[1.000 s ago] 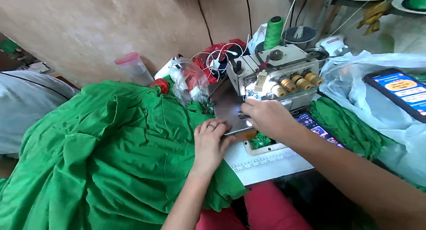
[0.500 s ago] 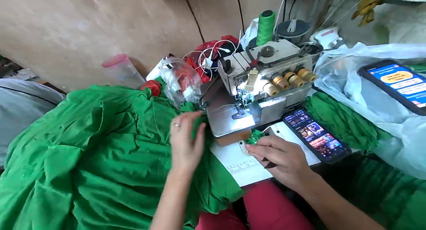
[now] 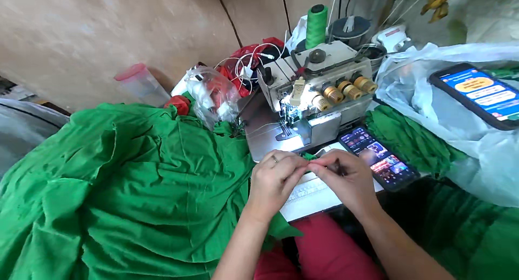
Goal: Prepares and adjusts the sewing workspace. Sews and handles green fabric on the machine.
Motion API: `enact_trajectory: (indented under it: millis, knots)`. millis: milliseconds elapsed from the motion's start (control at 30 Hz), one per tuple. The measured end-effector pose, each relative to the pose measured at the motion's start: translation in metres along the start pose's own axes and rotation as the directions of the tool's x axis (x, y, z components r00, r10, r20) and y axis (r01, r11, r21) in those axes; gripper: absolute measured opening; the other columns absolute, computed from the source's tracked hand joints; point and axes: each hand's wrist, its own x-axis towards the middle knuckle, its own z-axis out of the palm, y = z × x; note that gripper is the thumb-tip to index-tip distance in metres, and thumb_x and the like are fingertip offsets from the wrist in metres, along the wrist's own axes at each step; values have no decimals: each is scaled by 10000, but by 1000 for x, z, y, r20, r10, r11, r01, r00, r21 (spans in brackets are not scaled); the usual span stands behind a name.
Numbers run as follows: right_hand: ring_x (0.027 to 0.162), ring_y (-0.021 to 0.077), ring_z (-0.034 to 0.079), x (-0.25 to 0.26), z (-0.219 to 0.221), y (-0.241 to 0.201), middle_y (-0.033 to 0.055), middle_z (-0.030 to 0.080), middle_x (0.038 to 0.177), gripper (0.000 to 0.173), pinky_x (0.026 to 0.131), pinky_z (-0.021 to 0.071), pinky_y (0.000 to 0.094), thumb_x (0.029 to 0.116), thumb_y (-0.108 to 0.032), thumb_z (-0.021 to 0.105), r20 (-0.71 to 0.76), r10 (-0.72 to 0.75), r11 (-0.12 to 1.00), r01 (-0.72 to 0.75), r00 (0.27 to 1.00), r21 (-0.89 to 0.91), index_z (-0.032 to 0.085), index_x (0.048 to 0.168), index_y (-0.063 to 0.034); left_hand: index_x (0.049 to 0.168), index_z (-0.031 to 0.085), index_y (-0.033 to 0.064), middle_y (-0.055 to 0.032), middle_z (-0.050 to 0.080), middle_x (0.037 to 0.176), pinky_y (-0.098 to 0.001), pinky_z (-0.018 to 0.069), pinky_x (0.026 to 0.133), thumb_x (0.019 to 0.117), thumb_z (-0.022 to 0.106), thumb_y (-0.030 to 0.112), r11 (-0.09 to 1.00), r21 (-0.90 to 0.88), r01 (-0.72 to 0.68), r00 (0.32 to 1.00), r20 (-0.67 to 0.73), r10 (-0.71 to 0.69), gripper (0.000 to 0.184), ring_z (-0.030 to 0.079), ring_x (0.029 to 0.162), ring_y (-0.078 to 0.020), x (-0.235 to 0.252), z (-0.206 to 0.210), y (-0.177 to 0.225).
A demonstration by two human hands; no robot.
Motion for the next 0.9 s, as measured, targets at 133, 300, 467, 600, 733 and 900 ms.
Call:
enact_trajectory:
  millis: [133, 300, 467, 600, 733, 900]
  knots:
    - [655, -116, 510, 0, -1, -1, -103, 691, 820, 81, 583, 408, 60, 876, -159, 750, 26, 105, 994, -106, 994, 39, 742, 872, -79, 912, 721, 39, -68, 696, 853, -195, 531, 783, 964, 668, 141, 999, 35, 31, 999, -11, -31, 126, 652, 825, -97, -9, 4, 5]
    - [673, -104, 571, -2, -13, -1, -140, 711, 832, 12, 606, 466, 72, 887, -131, 741, 0, 169, 981, -168, 986, 99, 729, 887, -134, 905, 721, 49, -40, 692, 832, -184, 536, 769, 936, 694, 135, 991, 5, 132, 990, -59, -131, 95, 644, 798, -67, -25, 10, 14]
    - [668, -100, 521, -7, -20, 1, -127, 621, 847, 159, 584, 429, 76, 1011, -199, 573, 151, 248, 966, -255, 957, 31, 647, 1081, -77, 887, 733, 35, -33, 686, 821, -146, 529, 713, 909, 709, 111, 971, -55, 234, 963, -127, -239, 82, 630, 756, -27, -34, 11, 16]
    - [589, -87, 399, -17, -12, 5, -108, 577, 881, 467, 510, 336, 95, 1082, -425, 394, 325, 328, 934, -357, 887, 31, 584, 1247, -31, 870, 728, 33, -16, 664, 781, -128, 509, 672, 890, 719, 104, 961, -69, 269, 949, -154, -276, 75, 606, 718, -7, -37, 11, 22]
    - [575, -87, 390, -23, -8, 6, -121, 554, 870, 525, 508, 333, 82, 1087, -475, 303, 402, 389, 893, -446, 829, 55, 578, 1227, -50, 868, 733, 26, 13, 622, 703, -115, 464, 627, 870, 720, 102, 948, -64, 313, 930, -182, -320, 77, 559, 658, 14, -41, 10, 24]
    - [602, -103, 372, -17, -7, 10, -123, 548, 870, 450, 518, 312, 80, 1072, -398, 397, 386, 209, 961, -262, 899, 91, 609, 1249, -43, 871, 731, 43, 47, 614, 697, -123, 467, 634, 869, 724, 106, 922, -151, 357, 905, -187, -381, 64, 553, 663, 25, -42, 12, 27]
